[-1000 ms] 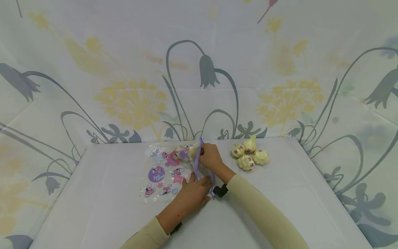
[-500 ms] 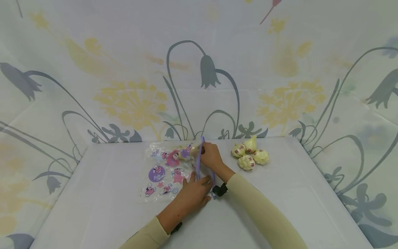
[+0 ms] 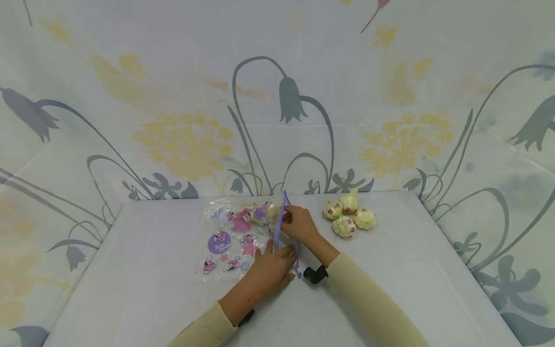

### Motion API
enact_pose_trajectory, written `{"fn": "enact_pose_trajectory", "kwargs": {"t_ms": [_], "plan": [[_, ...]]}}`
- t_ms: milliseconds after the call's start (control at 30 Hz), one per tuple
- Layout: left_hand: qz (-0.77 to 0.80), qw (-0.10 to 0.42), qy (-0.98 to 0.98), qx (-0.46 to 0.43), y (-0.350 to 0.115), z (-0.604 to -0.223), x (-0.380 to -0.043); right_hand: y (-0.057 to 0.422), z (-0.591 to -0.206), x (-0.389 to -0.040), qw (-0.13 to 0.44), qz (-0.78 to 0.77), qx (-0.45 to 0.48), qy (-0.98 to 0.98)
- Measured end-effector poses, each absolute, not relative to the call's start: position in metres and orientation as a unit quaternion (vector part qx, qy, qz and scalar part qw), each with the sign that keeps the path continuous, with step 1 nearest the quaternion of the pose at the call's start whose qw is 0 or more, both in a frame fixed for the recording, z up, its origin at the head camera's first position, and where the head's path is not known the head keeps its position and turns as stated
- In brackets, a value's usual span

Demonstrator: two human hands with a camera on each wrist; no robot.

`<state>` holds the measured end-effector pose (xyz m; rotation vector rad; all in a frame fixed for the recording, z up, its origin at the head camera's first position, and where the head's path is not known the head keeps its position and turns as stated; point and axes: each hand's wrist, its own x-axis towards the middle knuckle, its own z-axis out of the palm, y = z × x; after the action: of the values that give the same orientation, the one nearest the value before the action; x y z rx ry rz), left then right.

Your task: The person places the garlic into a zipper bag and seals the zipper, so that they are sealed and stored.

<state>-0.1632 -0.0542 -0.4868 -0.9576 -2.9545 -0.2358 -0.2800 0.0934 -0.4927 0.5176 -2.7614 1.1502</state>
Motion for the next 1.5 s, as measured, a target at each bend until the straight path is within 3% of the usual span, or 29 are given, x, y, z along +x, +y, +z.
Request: {"fn": "enact_pose_trajectory", "kwargs": {"t_ms": [300, 700, 1067, 1500], "plan": [[-0.069, -0.001, -0.951, -0.302, -0.053, -0.487, -0.163, 0.110, -0.488, -0.256, 0.049, 0.427, 0.156, -0.890], [-0.072, -0.002, -0.953, -0.293, -0.051, -0.488, -0.161, 0.142, -0.486, -0.225, 0.155, 0.423, 0.180, -0.874], [-0.084, -0.023, -0.954, -0.285, -0.051, -0.485, -0.161, 0.179, -0.479, -0.217, 0.250, 0.380, 0.166, -0.875], [-0.091, -0.028, -0.951, -0.295, -0.053, -0.486, -0.162, 0.233, -0.469, -0.229, 0.161, 0.303, 0.266, -0.901]]}}
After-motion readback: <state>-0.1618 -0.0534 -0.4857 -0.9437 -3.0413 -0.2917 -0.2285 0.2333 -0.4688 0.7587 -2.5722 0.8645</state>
